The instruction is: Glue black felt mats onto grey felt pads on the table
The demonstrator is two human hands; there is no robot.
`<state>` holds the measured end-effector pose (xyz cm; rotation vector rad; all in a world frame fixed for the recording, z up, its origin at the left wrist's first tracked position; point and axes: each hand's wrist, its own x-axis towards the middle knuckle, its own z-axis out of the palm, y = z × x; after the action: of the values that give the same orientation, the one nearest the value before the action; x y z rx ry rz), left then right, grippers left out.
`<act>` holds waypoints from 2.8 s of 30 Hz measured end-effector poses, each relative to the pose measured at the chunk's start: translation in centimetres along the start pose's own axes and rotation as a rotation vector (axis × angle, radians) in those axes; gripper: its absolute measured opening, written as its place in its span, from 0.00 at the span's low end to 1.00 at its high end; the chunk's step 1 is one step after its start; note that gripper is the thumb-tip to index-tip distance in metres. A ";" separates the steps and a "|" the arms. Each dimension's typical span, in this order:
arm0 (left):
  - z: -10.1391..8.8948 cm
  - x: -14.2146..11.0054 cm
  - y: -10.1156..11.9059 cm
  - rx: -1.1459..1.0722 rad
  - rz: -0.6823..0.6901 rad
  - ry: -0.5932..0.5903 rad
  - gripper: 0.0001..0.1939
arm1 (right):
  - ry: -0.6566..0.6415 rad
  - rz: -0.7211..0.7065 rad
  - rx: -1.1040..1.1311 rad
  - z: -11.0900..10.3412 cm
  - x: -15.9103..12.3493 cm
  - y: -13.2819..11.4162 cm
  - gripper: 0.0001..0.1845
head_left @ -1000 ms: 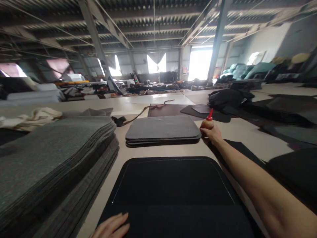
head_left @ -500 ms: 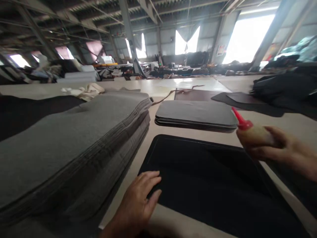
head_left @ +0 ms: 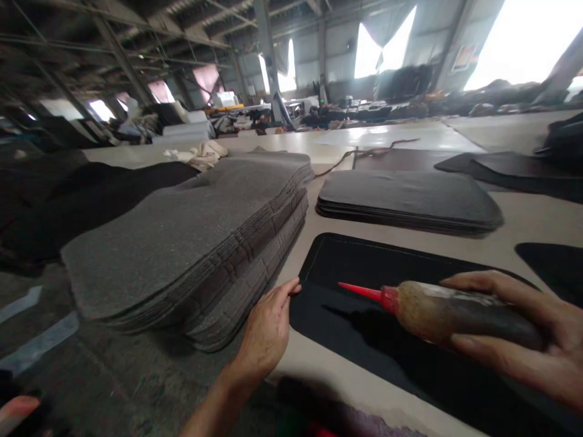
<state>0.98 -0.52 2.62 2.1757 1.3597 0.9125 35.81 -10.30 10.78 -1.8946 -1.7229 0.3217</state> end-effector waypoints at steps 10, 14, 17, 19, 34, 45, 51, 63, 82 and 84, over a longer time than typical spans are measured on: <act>0.4 0.1 -0.5 -0.072 -0.057 0.015 0.22 | -0.143 -0.464 0.111 5.0 2.8 -7.3 0.08; 0.4 0.1 -0.5 -0.075 -0.043 0.024 0.22 | -0.148 -0.499 0.091 6.3 3.4 -7.6 0.07; 0.4 0.2 -0.4 -0.073 -0.049 0.023 0.22 | -0.171 -0.493 0.078 6.7 3.6 -7.7 0.07; 0.4 0.2 -0.5 -0.063 -0.049 0.022 0.23 | -0.183 -0.490 0.072 6.7 3.6 -7.9 0.07; 0.9 0.1 -0.9 0.004 0.020 0.047 0.29 | -0.212 -0.570 -0.072 6.0 4.7 -10.8 0.07; 0.9 0.1 -0.6 0.013 0.018 0.047 0.29 | -0.239 -0.668 -0.219 4.4 5.6 -13.5 0.03; 0.9 0.1 -0.6 0.020 0.027 0.055 0.28 | -0.251 -0.667 -0.228 3.9 5.6 -13.4 0.02; 0.9 0.1 -0.6 0.042 0.036 0.055 0.27 | -0.250 -0.706 -0.305 3.3 5.6 -14.0 0.03; 0.7 0.6 -0.8 0.100 0.025 0.044 0.25 | -0.302 -0.352 -0.291 -5.3 0.1 -5.0 0.10; 0.6 0.7 -0.8 0.115 0.027 0.044 0.25 | -0.305 -0.294 -0.288 -6.5 -1.1 -3.8 0.11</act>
<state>1.19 0.47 1.90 2.2773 1.4396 0.9187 35.86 -12.80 17.91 -1.8179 -2.3274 0.2698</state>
